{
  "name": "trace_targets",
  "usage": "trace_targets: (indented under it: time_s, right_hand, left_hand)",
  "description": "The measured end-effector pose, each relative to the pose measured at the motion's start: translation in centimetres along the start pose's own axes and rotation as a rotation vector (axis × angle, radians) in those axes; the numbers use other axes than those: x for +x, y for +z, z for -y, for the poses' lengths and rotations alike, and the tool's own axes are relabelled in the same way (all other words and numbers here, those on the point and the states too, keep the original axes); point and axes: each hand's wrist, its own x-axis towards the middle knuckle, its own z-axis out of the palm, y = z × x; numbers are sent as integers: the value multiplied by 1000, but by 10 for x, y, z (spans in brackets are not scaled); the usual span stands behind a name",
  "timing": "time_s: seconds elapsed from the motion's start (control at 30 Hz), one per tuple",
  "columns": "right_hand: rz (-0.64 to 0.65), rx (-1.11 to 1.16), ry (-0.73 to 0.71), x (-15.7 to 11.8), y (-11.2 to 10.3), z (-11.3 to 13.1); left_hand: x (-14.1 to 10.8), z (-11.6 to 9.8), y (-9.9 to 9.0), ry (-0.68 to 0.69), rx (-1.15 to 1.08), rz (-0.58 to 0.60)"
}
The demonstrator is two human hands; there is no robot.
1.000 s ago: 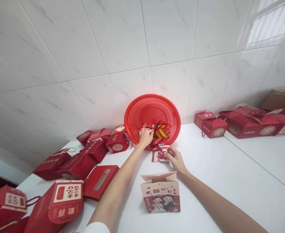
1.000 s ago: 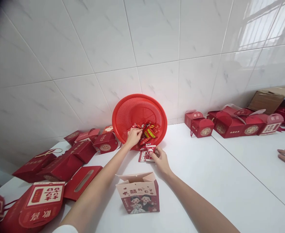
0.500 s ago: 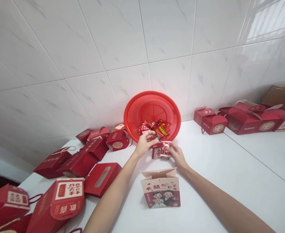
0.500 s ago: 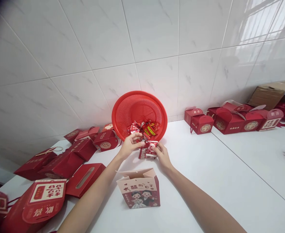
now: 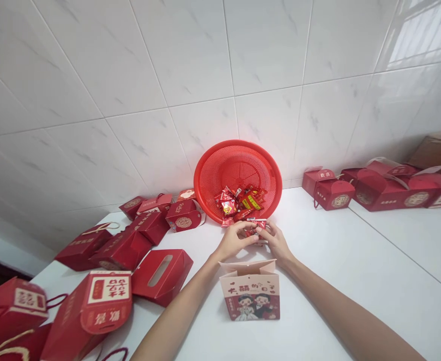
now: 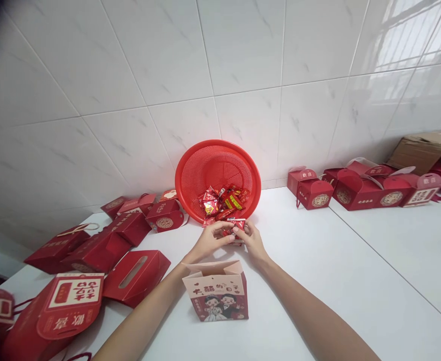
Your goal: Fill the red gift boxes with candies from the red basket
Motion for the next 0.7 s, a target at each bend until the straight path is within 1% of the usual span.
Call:
trace_targets:
  time_s: [0.07,0.13,0.2,0.23,0.27,0.3,0.37,0.43,0.5,0.57,0.63,0.7]
  right_hand:
    - [-10,-17,-16,0,0,1]
    - [-23,-22,-17,1,1,1]
    - [-35,-13,-1,2,1,1]
    - [-41,-7,6,2,1,0]
    - [-46,-2,10,2,1,-1]
    - [-48,2,10,2,0,-1]
    - [-47,7,0,2,0,-3]
    - [-32,6,-4,2,-1,-5]
    - [-18,6,-2,1,0,-5]
    - [-6,18,-10,1,0,-6]
    - [-2,32,-35,1,1,-6]
    - [4,34,-49,2,1,-6]
  left_hand:
    - [3,0,-4,57,62,-43]
    - [11,-1,-9,112,110,-130]
    - [27,-6,-13,176,203,-222]
    - [37,-10,-14,213,278,-247]
    - [49,-14,-14,251,370,-242]
    - [62,-20,-14,288,468,-212]
    - [89,-31,-9,337,690,-105]
    - [113,-41,-1,296,895,42]
    - [130,-47,9,223,1024,147]
    - [141,-48,18,171,1071,183]
    - [146,-47,24,152,1073,173]
    - [149,-47,26,140,1067,148]
